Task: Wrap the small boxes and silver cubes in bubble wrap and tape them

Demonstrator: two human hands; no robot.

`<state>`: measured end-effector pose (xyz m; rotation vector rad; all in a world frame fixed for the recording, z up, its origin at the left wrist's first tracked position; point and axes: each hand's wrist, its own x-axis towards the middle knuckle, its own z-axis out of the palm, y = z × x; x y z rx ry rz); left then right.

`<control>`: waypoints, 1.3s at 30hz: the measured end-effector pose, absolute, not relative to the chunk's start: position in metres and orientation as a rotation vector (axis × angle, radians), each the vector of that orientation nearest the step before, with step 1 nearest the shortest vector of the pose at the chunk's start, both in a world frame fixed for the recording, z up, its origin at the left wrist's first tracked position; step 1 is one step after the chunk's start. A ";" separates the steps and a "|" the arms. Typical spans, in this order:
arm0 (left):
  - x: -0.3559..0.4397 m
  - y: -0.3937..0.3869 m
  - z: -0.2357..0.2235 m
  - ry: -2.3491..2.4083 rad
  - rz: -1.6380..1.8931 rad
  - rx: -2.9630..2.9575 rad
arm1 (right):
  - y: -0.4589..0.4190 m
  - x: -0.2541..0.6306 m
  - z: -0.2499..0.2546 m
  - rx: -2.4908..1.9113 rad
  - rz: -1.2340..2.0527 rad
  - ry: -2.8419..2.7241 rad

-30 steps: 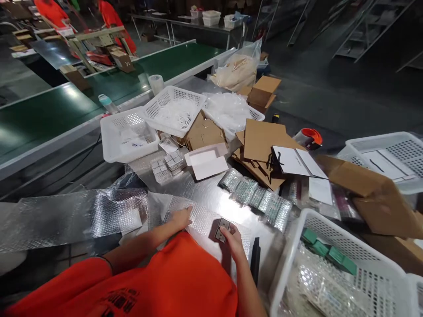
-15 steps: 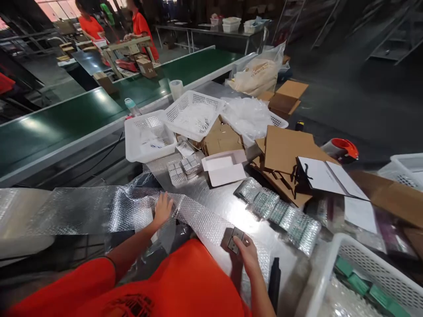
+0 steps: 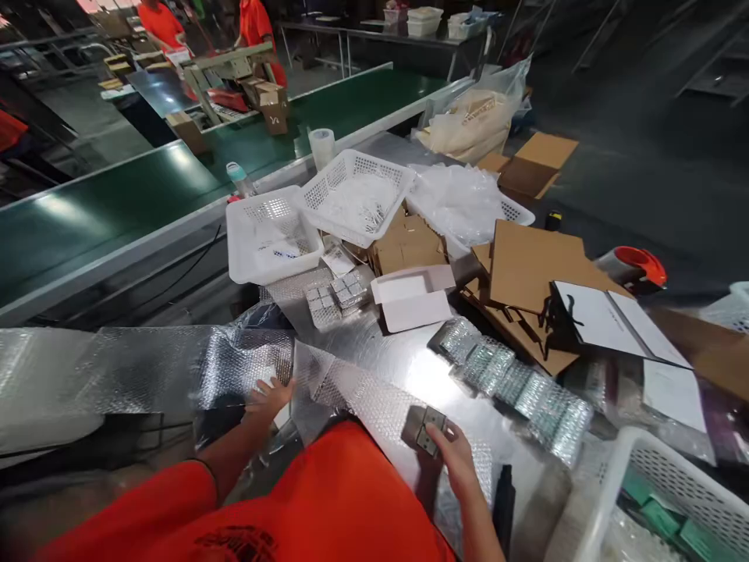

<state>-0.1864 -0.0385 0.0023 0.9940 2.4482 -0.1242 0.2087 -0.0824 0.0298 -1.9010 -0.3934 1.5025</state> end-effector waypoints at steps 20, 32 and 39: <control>0.046 -0.041 0.041 1.180 -0.199 1.877 | -0.115 0.225 -0.005 -2.451 0.769 -1.111; 0.099 -0.046 0.032 1.192 -0.268 1.936 | -0.092 0.226 0.028 -2.281 0.861 -2.199; 0.096 -0.045 0.026 1.137 -0.265 1.962 | -0.086 0.233 0.031 -2.217 0.851 -2.287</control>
